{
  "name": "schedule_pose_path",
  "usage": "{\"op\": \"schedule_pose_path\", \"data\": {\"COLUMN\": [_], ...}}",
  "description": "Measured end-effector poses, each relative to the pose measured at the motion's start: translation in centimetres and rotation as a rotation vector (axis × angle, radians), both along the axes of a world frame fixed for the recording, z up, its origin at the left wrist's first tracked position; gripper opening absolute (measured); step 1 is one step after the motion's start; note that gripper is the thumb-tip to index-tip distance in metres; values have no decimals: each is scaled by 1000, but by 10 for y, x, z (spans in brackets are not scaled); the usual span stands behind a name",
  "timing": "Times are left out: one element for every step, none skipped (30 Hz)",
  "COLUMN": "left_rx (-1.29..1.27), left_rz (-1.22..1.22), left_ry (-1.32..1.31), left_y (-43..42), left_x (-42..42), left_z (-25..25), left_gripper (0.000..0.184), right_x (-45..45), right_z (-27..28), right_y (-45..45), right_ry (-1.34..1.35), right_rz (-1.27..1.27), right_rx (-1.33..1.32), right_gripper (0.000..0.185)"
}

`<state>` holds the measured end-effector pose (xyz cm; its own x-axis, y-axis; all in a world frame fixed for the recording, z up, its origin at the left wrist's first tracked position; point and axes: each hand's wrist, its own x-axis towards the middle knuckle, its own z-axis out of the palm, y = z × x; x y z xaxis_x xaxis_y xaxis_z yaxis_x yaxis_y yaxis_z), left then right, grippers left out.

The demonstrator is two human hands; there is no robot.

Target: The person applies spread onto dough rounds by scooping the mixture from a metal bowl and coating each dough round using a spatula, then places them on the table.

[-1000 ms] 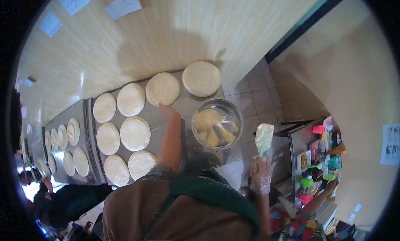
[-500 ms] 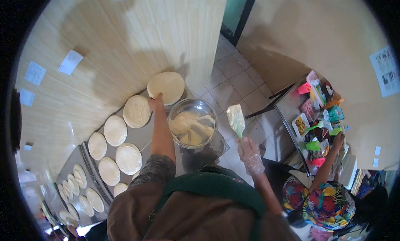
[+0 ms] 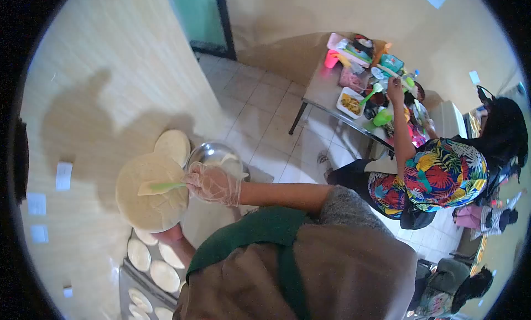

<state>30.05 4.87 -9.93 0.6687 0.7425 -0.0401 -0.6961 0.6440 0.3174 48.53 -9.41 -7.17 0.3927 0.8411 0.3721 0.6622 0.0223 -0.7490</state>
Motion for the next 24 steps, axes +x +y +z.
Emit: {"op": "schedule_pose_path", "data": {"left_rx": [-64,-117,-171,-203,-195,-187,-178,-156,-175,-202,-231,-247,-266,-287,-381,-453,-540,-689,-913,-1199,-1286,-1344,-1070,-812], "left_rz": [34,11,-10,-90,3,40,77,49,123,190,243,254,259,260,279,300,301,231,121,18,-46,-102,-113,-83], "left_ry": [78,47,18,-124,-9,-14,-19,-137,-2,130,257,244,230,212,249,290,347,449,555,638,697,736,700,664], "left_y": [-7,-12,-18,-25,-31,-34,-38,-42,-49,-57,-57,-63,-71,-77,-87,-99,-113,-126,-137,-143,-154,-159,-159,-158], "left_x": [-4,-12,-20,-28,-31,-34,-36,-45,-56,-68,-72,-82,-91,-97,-102,-108,-112,-114,-116,-115,-110,-106,-100,-95], "left_z": [-23,-36,-50,-54,-61,-61,-62,-59,-57,-58,-66,-73,-84,-98,-112,-122,-131,-135,-131,-128,-124,-126,-131,-136], "left_gripper": [72,72,71,70,70,70,70,70,70,70,70,71,72,72,73,77,81,84,88,92,96,100,103,106], "right_x": [-10,-17,-30,-40,-44,-44,-46,-46,-46,-44,-37,-34,-30,-24,-19,-15,-13,-7,-6,-4,-1,3,5,5], "right_z": [-8,-25,-34,-32,-29,-25,-12,-1,-4,-11,-18,-21,-27,-32,-25,-13,-5,-8,-16,-24,-31,-39,-49,-61], "right_y": [2,4,6,-4,-12,-18,-26,-33,-42,-50,-54,-62,-69,-74,-76,-78,-80,-81,-86,-90,-92,-93,-94,-93], "right_ry": [-41,-81,-123,-54,-68,-91,-54,-22,64,150,248,339,362,382,457,532,605,569,530,488,406,326,246,117], "right_rz": [12,37,76,101,199,295,389,476,524,564,532,497,420,336,288,234,178,147,120,92,99,103,106,125], "right_rx": [-79,-155,-226,-220,-241,-257,-324,-389,-331,-281,-351,-420,-437,-456,-577,-701,-821,-814,-806,-796,-764,-732,-699,-659], "right_gripper": [27,26,24,22,22,22,23,27,24,21,20,21,23,24,25,26,26,27,28,28,29,29,30,31]}}
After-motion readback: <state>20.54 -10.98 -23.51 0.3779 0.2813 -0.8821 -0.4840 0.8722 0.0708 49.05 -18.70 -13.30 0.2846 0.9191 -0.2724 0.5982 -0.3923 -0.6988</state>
